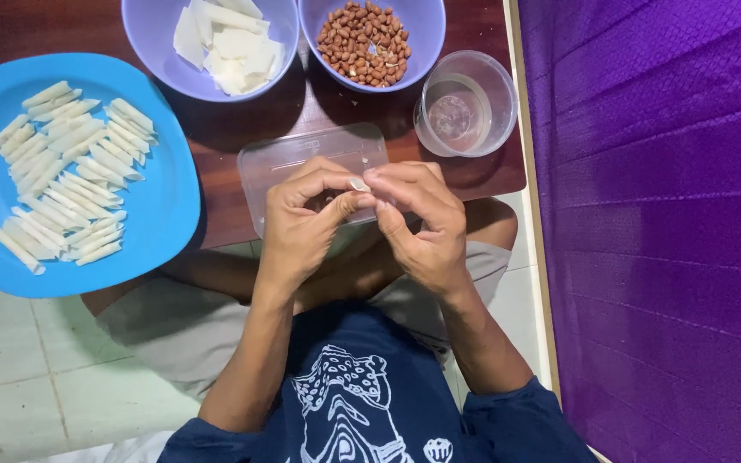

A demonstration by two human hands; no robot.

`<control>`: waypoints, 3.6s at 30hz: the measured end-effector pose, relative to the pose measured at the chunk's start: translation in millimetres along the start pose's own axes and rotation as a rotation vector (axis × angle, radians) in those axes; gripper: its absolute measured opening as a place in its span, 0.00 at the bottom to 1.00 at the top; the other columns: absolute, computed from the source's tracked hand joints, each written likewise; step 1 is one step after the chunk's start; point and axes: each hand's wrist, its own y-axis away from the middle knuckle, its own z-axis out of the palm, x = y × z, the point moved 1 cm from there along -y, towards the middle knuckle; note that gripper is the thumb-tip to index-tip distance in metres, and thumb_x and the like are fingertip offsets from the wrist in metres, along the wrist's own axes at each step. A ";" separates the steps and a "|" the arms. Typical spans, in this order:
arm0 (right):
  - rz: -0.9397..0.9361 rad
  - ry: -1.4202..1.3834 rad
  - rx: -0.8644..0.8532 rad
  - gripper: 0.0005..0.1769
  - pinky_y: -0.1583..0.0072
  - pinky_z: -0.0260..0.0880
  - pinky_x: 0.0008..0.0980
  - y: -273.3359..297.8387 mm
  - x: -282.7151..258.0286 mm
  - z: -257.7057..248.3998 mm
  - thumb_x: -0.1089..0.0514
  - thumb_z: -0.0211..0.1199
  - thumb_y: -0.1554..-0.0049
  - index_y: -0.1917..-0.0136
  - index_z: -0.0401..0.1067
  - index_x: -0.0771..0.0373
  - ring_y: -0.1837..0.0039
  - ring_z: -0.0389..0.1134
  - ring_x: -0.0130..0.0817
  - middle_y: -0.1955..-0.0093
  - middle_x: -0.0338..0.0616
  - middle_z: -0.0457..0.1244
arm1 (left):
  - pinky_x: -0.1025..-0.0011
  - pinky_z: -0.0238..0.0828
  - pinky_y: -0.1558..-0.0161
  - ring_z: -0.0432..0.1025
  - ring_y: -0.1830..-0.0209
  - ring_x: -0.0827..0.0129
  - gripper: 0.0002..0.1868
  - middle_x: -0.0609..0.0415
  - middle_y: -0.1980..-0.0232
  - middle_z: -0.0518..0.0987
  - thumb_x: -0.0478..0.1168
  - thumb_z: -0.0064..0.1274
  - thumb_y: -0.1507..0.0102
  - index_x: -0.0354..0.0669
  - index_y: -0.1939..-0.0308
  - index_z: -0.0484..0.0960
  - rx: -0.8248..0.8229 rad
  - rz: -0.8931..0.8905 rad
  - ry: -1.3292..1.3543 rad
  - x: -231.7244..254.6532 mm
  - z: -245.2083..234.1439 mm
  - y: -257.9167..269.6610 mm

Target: A person is manually preparing peanut rolls by wrapping individual peanuts in small square wrappers and rolling them into thin cylinders.

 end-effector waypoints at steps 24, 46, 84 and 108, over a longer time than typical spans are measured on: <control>0.041 -0.091 0.018 0.09 0.47 0.73 0.37 1.7 -0.6 1.6 0.68 0.68 0.42 0.47 0.80 0.67 0.45 0.71 0.45 0.48 0.54 0.71 | 0.78 0.67 0.62 0.68 0.68 0.77 0.08 0.50 0.66 0.81 0.35 0.71 0.44 0.38 0.64 0.88 0.029 -0.006 0.050 0.7 -0.4 0.2; 0.475 -0.741 -0.072 0.07 0.50 0.72 0.35 19.5 36.7 20.4 0.72 0.67 0.43 0.50 0.76 0.77 0.54 0.69 0.38 0.53 0.62 0.67 | 0.78 0.64 0.63 0.69 0.67 0.73 0.24 0.55 0.64 0.75 0.41 0.77 0.52 0.41 0.55 0.85 0.083 0.033 0.009 -4.2 -28.0 11.6; -0.677 0.500 -0.609 0.05 0.47 0.50 0.41 -72.1 6.6 210.0 0.60 0.71 0.45 0.54 0.82 0.56 0.49 0.53 0.38 0.52 0.37 0.58 | 0.64 0.55 0.47 0.66 0.53 0.65 0.14 0.56 0.52 0.76 0.37 0.67 0.38 0.43 0.49 0.87 0.375 0.039 -1.017 47.4 -204.9 61.5; -0.409 0.379 -0.421 0.06 0.52 0.68 0.41 -100.3 11.2 92.7 0.66 0.66 0.39 0.48 0.78 0.58 0.54 0.66 0.48 0.56 0.45 0.67 | 0.63 0.56 0.50 0.70 0.56 0.63 0.04 0.61 0.58 0.75 0.45 0.63 0.32 0.53 0.56 0.84 0.232 0.213 -0.819 42.9 -162.0 13.7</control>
